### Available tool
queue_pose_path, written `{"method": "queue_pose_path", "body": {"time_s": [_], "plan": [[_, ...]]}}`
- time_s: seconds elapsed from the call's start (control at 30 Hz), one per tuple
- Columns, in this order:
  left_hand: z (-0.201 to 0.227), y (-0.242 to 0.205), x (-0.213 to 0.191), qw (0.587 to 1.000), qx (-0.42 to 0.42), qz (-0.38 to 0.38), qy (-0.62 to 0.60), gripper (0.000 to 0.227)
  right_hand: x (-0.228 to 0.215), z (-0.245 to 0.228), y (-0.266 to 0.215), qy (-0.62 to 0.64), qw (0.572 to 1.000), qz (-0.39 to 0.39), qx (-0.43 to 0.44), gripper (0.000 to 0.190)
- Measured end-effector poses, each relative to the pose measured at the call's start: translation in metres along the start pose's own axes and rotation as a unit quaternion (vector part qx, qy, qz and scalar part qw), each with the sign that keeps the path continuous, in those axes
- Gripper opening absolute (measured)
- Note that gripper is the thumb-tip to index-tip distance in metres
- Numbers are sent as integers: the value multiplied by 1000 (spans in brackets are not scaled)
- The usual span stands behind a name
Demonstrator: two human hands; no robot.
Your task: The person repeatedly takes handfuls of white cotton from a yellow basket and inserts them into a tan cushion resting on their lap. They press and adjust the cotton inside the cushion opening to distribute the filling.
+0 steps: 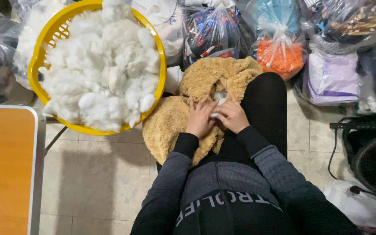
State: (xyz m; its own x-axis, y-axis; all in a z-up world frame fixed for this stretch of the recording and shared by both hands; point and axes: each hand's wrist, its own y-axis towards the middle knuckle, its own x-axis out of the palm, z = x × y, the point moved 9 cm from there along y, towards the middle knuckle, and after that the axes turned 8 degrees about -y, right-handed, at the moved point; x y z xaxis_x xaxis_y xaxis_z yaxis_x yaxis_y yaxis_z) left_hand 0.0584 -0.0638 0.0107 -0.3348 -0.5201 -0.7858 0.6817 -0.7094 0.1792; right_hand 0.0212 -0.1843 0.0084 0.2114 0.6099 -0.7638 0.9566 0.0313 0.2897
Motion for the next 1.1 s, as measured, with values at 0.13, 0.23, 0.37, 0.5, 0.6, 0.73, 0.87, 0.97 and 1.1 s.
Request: {"method": "queue_pose_path", "body": {"time_s": [0.13, 0.23, 0.37, 0.5, 0.6, 0.73, 0.87, 0.97, 1.1], "plan": [[-8, -3, -12, 997, -24, 70, 23, 52, -26, -16, 10, -21, 998, 53, -20, 24], [-16, -6, -19, 994, -48, 92, 17, 52, -37, -8, 22, -136, 987, 81, 22, 18], [-20, -8, -26, 990, -75, 118, 28, 58, -7, 22, 40, -250, 964, -2, 89, 16], [-26, -10, -32, 982, -112, 140, 57, 56, 43, 44, 56, -382, 918, -81, 65, 22], [-31, -11, -29, 981, -134, 131, 43, 51, 80, 57, 65, -513, 850, -110, 49, 22], [-29, -5, -20, 986, -126, 90, 63, 49, 108, 76, 64, -536, 827, -165, 41, 29], [-29, -4, -17, 988, -125, 80, 43, 51, 131, 89, 55, -535, 804, -256, 32, 29], [-31, -1, -17, 988, -131, 78, 34, 51, 140, 101, 46, -589, 761, -268, 53, 32], [-26, 0, -17, 990, -112, 78, 41, 44, 144, 119, 47, -623, 752, -198, 84, 61]]}}
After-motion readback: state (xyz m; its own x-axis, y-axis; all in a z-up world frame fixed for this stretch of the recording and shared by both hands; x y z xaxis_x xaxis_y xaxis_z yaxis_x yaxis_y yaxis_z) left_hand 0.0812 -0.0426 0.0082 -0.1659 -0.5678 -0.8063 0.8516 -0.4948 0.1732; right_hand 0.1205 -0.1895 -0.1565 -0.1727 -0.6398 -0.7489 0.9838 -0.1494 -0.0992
